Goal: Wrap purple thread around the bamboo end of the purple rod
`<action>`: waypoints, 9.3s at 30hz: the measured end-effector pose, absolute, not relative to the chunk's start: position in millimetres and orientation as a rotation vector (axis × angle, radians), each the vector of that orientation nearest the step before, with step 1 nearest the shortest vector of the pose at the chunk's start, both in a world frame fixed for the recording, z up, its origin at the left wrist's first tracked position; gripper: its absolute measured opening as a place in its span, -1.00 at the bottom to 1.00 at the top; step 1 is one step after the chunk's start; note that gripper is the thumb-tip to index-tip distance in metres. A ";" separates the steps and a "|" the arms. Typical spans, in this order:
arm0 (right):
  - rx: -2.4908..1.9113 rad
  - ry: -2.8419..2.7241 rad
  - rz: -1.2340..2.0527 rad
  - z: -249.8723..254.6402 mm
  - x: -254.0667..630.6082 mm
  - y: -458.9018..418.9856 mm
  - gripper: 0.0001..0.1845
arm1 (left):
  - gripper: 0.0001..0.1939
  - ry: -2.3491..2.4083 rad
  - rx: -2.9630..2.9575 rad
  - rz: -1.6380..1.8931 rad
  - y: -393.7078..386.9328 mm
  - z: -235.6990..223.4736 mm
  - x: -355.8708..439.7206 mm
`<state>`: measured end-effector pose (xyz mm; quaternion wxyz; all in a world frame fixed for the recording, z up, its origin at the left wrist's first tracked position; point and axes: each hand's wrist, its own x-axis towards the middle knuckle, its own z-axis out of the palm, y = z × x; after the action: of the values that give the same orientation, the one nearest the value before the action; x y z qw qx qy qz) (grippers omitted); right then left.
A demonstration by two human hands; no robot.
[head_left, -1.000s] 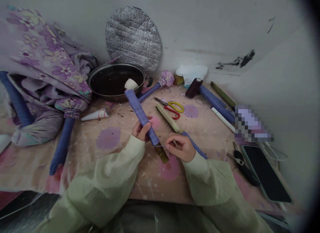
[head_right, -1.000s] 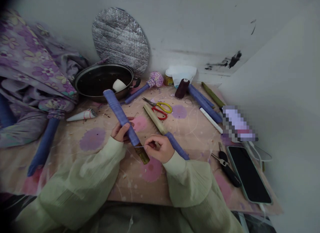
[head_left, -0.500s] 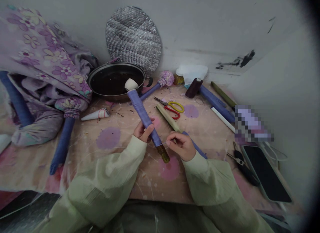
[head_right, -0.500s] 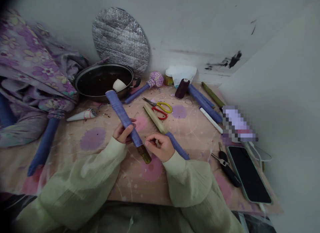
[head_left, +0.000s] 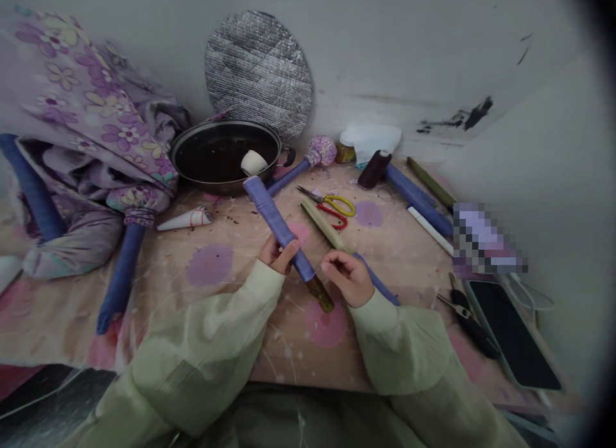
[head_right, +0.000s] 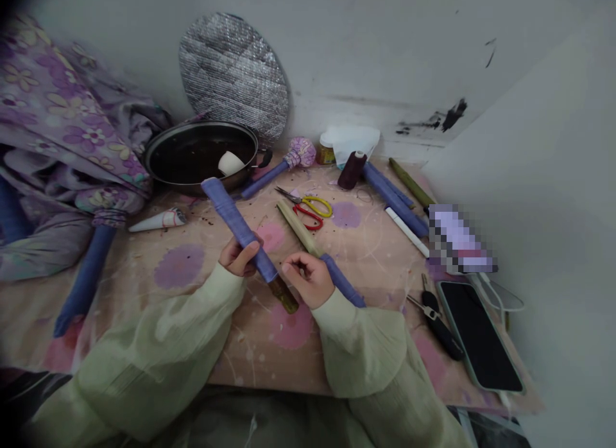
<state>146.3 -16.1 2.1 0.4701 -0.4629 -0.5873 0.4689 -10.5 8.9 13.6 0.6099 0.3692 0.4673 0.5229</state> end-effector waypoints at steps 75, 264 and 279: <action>-1.269 -1.640 0.831 0.8 134.3 -33.7 -0.95 | -0.24 0.804 0.941 1.066 -2.9 3.9 -5.6; -0.992 -1.079 1.645 21.2 144.4 -21.4 -0.61 | -0.12 0.703 0.978 1.238 -10.6 -1.4 -2.9; -1.263 -1.562 0.999 9.5 140.2 -32.1 -0.82 | -0.17 0.848 0.974 1.277 -10.6 2.5 1.9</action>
<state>140.2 -32.1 9.5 0.4341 -0.5072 -0.6271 0.4013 1.9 -10.6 2.5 0.6153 0.4226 0.3683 0.5542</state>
